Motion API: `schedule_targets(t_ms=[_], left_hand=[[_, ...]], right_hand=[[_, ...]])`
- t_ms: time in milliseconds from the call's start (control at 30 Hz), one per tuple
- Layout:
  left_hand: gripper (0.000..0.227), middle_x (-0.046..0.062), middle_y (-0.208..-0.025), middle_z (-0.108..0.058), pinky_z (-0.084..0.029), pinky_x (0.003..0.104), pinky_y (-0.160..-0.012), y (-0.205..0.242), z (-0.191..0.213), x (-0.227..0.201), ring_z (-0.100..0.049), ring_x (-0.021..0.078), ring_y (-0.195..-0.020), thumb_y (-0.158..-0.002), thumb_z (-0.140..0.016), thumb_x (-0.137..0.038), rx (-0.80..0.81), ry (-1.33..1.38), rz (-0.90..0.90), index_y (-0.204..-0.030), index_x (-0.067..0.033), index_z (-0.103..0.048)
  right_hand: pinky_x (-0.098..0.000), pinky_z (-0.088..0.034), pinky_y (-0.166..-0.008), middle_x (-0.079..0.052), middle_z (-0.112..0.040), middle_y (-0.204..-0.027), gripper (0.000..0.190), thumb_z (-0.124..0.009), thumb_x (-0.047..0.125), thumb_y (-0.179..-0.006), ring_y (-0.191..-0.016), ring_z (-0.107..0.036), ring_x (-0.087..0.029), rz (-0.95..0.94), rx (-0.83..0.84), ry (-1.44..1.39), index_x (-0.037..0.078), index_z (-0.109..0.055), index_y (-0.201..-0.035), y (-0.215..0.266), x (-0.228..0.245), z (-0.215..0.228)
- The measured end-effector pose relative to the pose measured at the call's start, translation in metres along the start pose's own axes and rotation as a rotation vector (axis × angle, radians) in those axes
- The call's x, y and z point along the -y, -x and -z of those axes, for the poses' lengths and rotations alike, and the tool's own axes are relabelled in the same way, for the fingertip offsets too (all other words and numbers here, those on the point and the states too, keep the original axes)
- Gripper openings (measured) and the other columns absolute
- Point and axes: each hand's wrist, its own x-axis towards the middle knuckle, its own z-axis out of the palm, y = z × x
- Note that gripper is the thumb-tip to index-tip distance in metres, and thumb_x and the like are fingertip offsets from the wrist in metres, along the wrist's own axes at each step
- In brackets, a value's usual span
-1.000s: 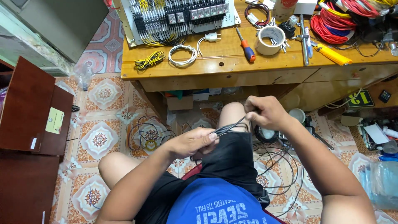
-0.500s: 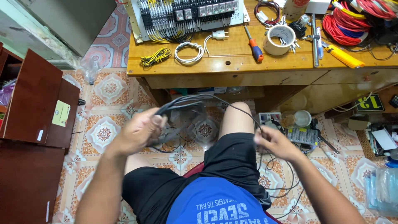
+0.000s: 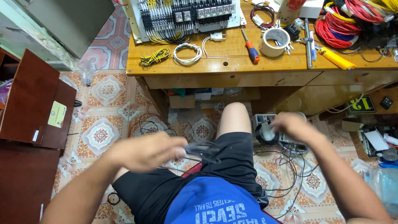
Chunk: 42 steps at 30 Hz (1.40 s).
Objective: Coiling a black cable and securing it with white tape
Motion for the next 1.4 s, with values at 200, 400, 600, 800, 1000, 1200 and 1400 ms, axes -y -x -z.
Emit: schedule_targets(t_ms=[200, 400, 600, 800, 1000, 1200, 1400], left_hand=[[0.043, -0.002, -0.072, -0.048, -0.027, 0.019, -0.039, 0.056, 0.055, 0.054, -0.039, 0.0058, -0.055, -0.104, -0.049, -0.043, -0.399, 0.702, 0.107, -0.099, -0.0030, -0.060], [0.052, -0.001, -0.064, -0.042, -0.023, 0.022, -0.042, 0.061, 0.053, 0.071, -0.032, 0.0070, -0.050, -0.103, -0.040, -0.056, -0.429, 0.459, 0.155, -0.086, -0.0084, -0.054], [0.047, -0.001, -0.067, -0.039, -0.025, 0.023, -0.050, 0.057, 0.041, 0.074, -0.033, 0.0105, -0.057, -0.107, -0.040, -0.047, -0.281, 0.493, 0.096, -0.088, -0.0070, -0.056], [0.037, -0.006, -0.065, -0.042, -0.021, 0.020, -0.042, 0.058, 0.024, 0.086, -0.030, 0.0047, -0.050, -0.105, -0.055, -0.043, -0.499, 0.977, -0.144, -0.095, -0.0063, -0.054], [0.042, -0.009, -0.062, -0.031, -0.018, 0.024, -0.041, 0.048, 0.011, 0.092, -0.021, 0.0054, -0.044, -0.109, -0.037, -0.048, -0.610, 1.377, -0.445, -0.098, -0.0110, -0.051], [0.039, -0.009, -0.059, -0.021, -0.008, 0.021, -0.038, -0.002, -0.002, 0.091, -0.012, 0.0028, -0.042, -0.101, -0.045, -0.055, -0.918, 1.383, -0.354, -0.091, -0.0172, -0.044], [0.041, -0.011, -0.053, -0.024, -0.022, 0.017, -0.030, -0.049, -0.015, 0.086, -0.022, 0.0018, -0.034, -0.107, -0.033, -0.054, -1.225, 0.945, -0.308, -0.091, -0.0180, -0.043]], right_hand=[[-0.0345, -0.043, -0.070, -0.003, -0.054, -0.081, 0.041, -0.061, 0.042, -0.104, -0.074, -0.049, -0.019, 0.526, 0.651, -0.917, 0.007, -0.071, -0.084, 0.019, 0.106, -0.003], [-0.0367, -0.054, -0.078, -0.007, -0.071, -0.089, 0.024, -0.059, 0.033, -0.097, -0.080, -0.067, -0.019, 0.413, -0.481, -0.659, 0.013, -0.073, -0.097, 0.090, 0.045, 0.048], [-0.0369, -0.044, -0.112, -0.022, -0.062, -0.127, 0.026, -0.069, -0.008, -0.104, -0.119, -0.058, -0.031, 0.048, -0.738, -0.159, -0.009, -0.062, -0.129, 0.104, 0.045, 0.084], [-0.0332, -0.045, -0.109, -0.014, -0.063, -0.120, 0.010, -0.064, -0.002, -0.115, -0.114, -0.059, -0.024, -0.039, -0.721, -0.283, -0.001, -0.064, -0.125, 0.099, -0.044, 0.057], [-0.0339, -0.047, -0.098, -0.010, -0.063, -0.119, 0.016, -0.065, 0.000, -0.113, -0.106, -0.057, -0.021, -0.267, -0.743, -0.378, 0.004, -0.061, -0.128, 0.076, -0.090, -0.015], [-0.0383, -0.045, -0.079, -0.005, -0.067, -0.098, 0.014, -0.068, 0.023, -0.108, -0.090, -0.060, -0.023, -0.498, -0.618, -0.200, 0.010, -0.069, -0.102, 0.020, -0.044, -0.110], [-0.0577, -0.059, -0.083, -0.017, -0.079, -0.088, 0.030, -0.056, 0.042, -0.097, -0.090, -0.074, -0.045, -0.408, 0.019, 0.219, 0.017, -0.073, -0.098, 0.002, 0.086, -0.092]])
